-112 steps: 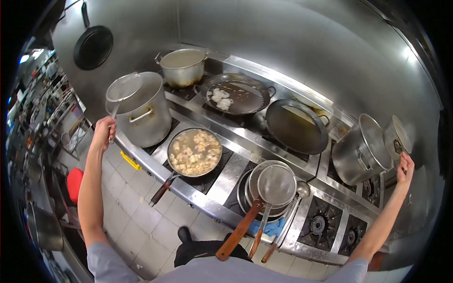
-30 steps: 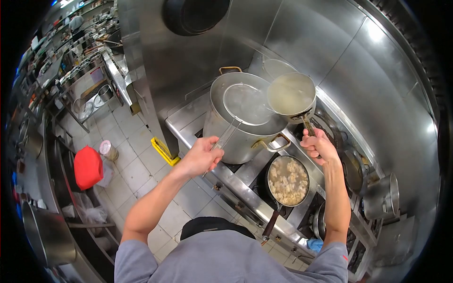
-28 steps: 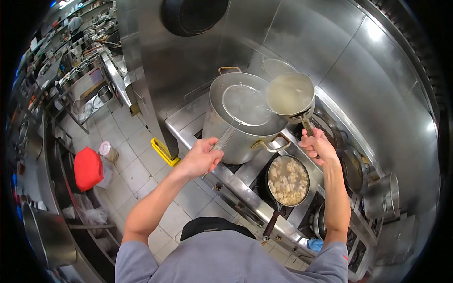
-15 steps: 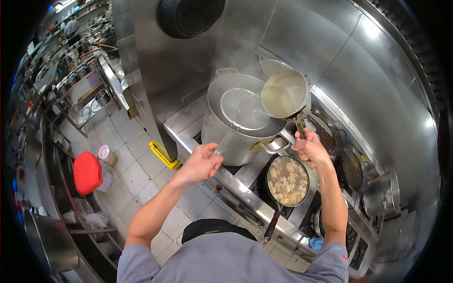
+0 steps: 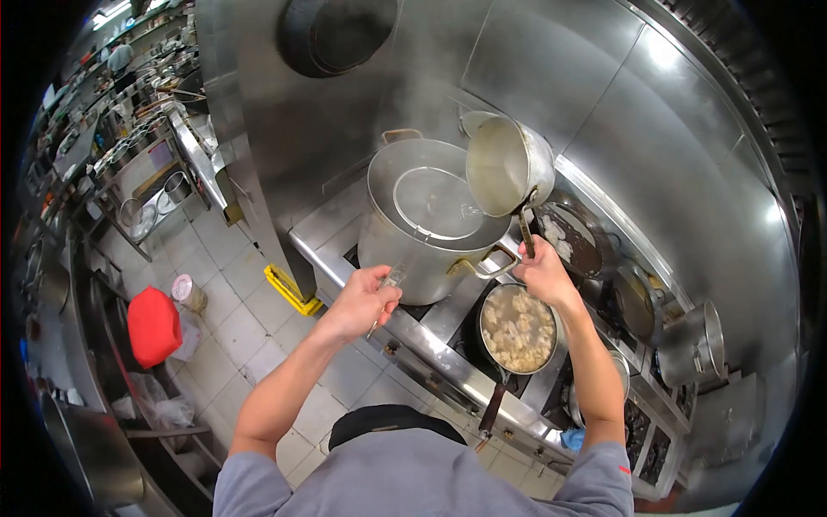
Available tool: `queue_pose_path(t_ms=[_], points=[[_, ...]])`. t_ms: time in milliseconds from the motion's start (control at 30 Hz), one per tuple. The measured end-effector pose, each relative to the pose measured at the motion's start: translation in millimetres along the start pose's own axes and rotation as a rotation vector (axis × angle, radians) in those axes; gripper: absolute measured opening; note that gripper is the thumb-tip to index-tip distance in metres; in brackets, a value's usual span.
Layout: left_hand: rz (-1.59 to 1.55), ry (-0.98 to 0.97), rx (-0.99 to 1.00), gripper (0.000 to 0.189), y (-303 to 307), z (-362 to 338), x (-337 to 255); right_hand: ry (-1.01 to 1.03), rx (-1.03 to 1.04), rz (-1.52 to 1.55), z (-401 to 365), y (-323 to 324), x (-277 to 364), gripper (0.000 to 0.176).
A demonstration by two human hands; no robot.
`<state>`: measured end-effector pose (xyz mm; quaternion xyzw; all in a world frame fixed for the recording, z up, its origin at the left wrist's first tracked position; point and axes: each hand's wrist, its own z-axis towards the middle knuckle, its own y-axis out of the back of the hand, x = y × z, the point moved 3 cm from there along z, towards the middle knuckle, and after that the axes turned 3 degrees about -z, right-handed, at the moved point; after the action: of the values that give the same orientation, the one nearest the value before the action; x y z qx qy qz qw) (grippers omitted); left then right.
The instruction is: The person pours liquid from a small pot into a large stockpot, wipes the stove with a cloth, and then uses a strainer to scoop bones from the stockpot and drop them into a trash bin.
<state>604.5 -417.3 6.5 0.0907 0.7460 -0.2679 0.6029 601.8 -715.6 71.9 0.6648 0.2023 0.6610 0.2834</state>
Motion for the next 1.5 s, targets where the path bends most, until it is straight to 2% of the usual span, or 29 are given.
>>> queue_pose_path(t_ms=[33, 133, 300, 367, 467, 600, 667, 733, 767, 867, 900, 933, 1000, 1033, 1200, 1267, 1500], points=[[-0.004, -0.003, -0.007, 0.014, -0.1, -0.3, 0.4, 0.062, -0.014, -0.109, 0.6, -0.5, -0.9, 0.026], [-0.004, 0.005, -0.017, 0.015, -0.7, -1.7, 0.4, 0.098, -0.055, -0.13, 1.0, -6.8, -6.2, 0.025], [0.009, 0.024, -0.032, 0.016, -3.3, -3.6, -0.9, 0.092, -0.115, -0.251, -9.2, -4.4, 15.7, 0.022], [-0.005, 0.038, -0.024, 0.028, -4.1, -4.4, 0.9, 0.06, -0.113, -0.301, -11.6, -3.7, 21.4, 0.023], [-0.001, 0.036, -0.038, 0.028, -5.7, -3.6, 4.2, 0.13, -0.15, -0.314, -14.0, -3.5, 24.6, 0.022], [0.008, 0.03, -0.02, 0.027, -12.8, -5.7, 2.8, 0.123, -0.151, -0.309, -16.9, -3.8, 25.0, 0.022], [-0.039, 0.022, -0.051, 0.016, -16.5, -6.5, 2.5, 0.106, -0.159, -0.285, -18.4, -2.2, 25.4, 0.022], [-0.04, 0.034, -0.035, 0.02, -19.6, -3.8, 6.7, 0.088, -0.134, -0.065, -18.4, -0.3, 22.6, 0.02], [-0.045, 0.032, -0.039, 0.022, -21.2, -2.9, 7.5, 0.071, -0.147, -0.061, -22.3, 5.5, 23.3, 0.02], [-0.051, 0.048, -0.036, 0.027, -25.1, 0.9, 14.8, -0.194, 0.055, 0.557, -42.2, 19.6, 27.2, 0.021], [-0.059, 0.035, -0.037, 0.027, -26.0, 2.1, 18.2, -0.191, 0.075, 0.705, -49.8, 26.3, 22.1, 0.021], [-0.067, 0.02, -0.038, 0.028, -27.1, 3.5, 21.3, -0.198, 0.061, 0.708, -59.2, 37.7, 13.3, 0.021], [-0.031, 0.028, -0.024, 0.028, -30.4, 3.6, 22.1, -0.221, 0.139, 1.125, -83.7, 62.2, -7.1, 0.022], [-0.04, 0.018, -0.04, 0.028, -31.6, 3.1, 22.5, -0.217, 0.143, 1.218, -99.3, 72.6, -19.0, 0.023], [-0.012, 0.013, -0.087, 0.029, -40.4, 0.3, 20.8, -0.279, 0.009, 1.305, -206.6, 131.4, -56.3, 0.024], [-0.004, 0.019, -0.181, 0.03, -42.6, -0.8, 23.2, -0.279, -0.089, 1.328, -251.4, 161.5, -72.4, 0.025], [0.035, -0.038, -0.306, 0.032, -50.9, 8.0, 37.4, -0.321, -0.61, 1.051, -384.4, 297.7, -135.9, 0.023]])
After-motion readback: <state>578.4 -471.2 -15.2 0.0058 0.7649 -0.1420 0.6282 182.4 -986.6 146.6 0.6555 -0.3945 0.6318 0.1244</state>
